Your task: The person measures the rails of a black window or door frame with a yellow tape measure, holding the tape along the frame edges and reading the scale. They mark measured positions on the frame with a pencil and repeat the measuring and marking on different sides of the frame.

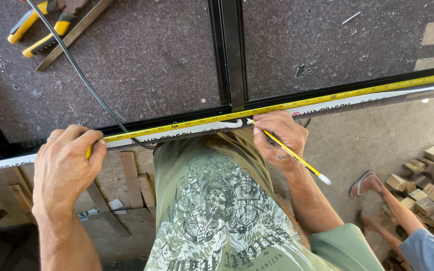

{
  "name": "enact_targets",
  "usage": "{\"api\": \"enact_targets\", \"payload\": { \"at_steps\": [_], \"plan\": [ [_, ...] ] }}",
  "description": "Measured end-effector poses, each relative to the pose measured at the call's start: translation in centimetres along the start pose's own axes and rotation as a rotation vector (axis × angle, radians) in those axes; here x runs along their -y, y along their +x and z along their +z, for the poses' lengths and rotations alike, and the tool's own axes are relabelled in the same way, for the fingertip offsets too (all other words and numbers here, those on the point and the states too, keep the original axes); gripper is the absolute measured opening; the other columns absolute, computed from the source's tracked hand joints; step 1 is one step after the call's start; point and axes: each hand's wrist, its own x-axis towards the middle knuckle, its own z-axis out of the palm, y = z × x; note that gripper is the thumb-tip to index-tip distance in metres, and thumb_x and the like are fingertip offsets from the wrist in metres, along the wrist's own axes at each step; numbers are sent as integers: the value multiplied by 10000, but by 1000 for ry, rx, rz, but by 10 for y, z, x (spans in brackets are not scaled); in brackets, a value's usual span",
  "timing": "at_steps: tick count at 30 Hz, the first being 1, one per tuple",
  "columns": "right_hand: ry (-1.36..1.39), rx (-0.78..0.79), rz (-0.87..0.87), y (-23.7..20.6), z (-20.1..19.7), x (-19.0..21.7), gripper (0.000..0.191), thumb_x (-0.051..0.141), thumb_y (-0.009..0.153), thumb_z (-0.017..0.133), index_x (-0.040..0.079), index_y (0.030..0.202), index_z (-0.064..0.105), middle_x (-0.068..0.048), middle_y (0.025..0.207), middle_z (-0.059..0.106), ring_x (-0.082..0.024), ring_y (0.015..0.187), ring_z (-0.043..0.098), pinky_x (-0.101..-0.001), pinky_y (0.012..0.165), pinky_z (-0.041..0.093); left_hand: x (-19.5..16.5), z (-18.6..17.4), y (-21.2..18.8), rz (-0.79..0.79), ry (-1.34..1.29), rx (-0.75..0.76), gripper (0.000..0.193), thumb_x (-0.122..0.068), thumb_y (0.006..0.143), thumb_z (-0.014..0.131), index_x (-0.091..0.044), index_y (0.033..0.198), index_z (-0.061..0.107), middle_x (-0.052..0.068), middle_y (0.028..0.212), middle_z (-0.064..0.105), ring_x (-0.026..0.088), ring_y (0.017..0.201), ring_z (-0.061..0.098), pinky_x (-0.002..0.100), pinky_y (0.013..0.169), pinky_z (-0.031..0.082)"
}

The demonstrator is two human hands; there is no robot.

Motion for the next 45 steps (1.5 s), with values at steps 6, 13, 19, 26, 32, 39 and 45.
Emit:
{"api": "enact_targets", "payload": {
  "at_steps": [6, 13, 19, 26, 32, 39, 45],
  "plan": [
    [-6, 5, -6, 0, 0, 0, 155, -91, 797, 742, 10, 909, 708, -127, 949, 748, -256, 942, 755, -331, 855, 608, 1, 0, -1, 2, 5, 3, 146, -208, 988, 703, -123, 1055, 800, 25, 1054, 735, 257, 1012, 672, 406, 883, 544],
    [-7, 1, -2, -1, 0, 0, 158, -92, 793, 739, 11, 909, 708, -126, 949, 749, -256, 945, 756, -327, 849, 612, 0, -1, 0, 1, 13, 9, 145, -204, 976, 705, -118, 1042, 800, 30, 1047, 734, 266, 1000, 669, 413, 881, 539],
    [-6, 7, 0, -1, -1, 1, 161, -96, 795, 735, 12, 911, 708, -122, 946, 748, -255, 949, 758, -328, 853, 611, -1, -2, 0, -9, -2, 22, 150, -207, 979, 700, -120, 1052, 798, 26, 1041, 730, 262, 980, 661, 410, 875, 537],
    [-9, 1, -16, 0, 0, 1, 156, -92, 798, 735, 10, 913, 710, -122, 951, 750, -251, 941, 757, -326, 855, 610, 1, -2, 0, -8, -12, 22, 149, -201, 979, 699, -115, 1049, 799, 29, 1037, 732, 261, 969, 659, 407, 868, 536],
    [227, 21, 79, -9, -3, -18, 111, -81, 842, 680, 1, 915, 700, -149, 965, 756, -239, 893, 762, -342, 803, 635, -1, -2, 1, -22, -24, 34, 160, -201, 973, 691, -104, 1044, 798, 43, 1048, 739, 270, 983, 663, 413, 885, 535],
    [1036, -468, 362, -36, -24, -50, 291, 352, 1106, 606, 103, 958, 635, -112, 936, 690, -260, 924, 728, -441, 815, 626, 6, -18, 8, -19, -71, 109, 196, -216, 936, 684, -94, 1049, 786, 76, 1019, 724, 306, 978, 663, 423, 887, 528],
    [1277, -590, 575, -38, -68, -73, 582, 603, 981, 575, 126, 1305, 654, -18, 852, 566, -91, 566, 405, -229, 493, 328, 27, -45, 5, -97, -144, 251, 236, -258, 878, 669, -102, 1015, 782, 67, 978, 720, 299, 958, 672, 416, 866, 528]
  ]
}}
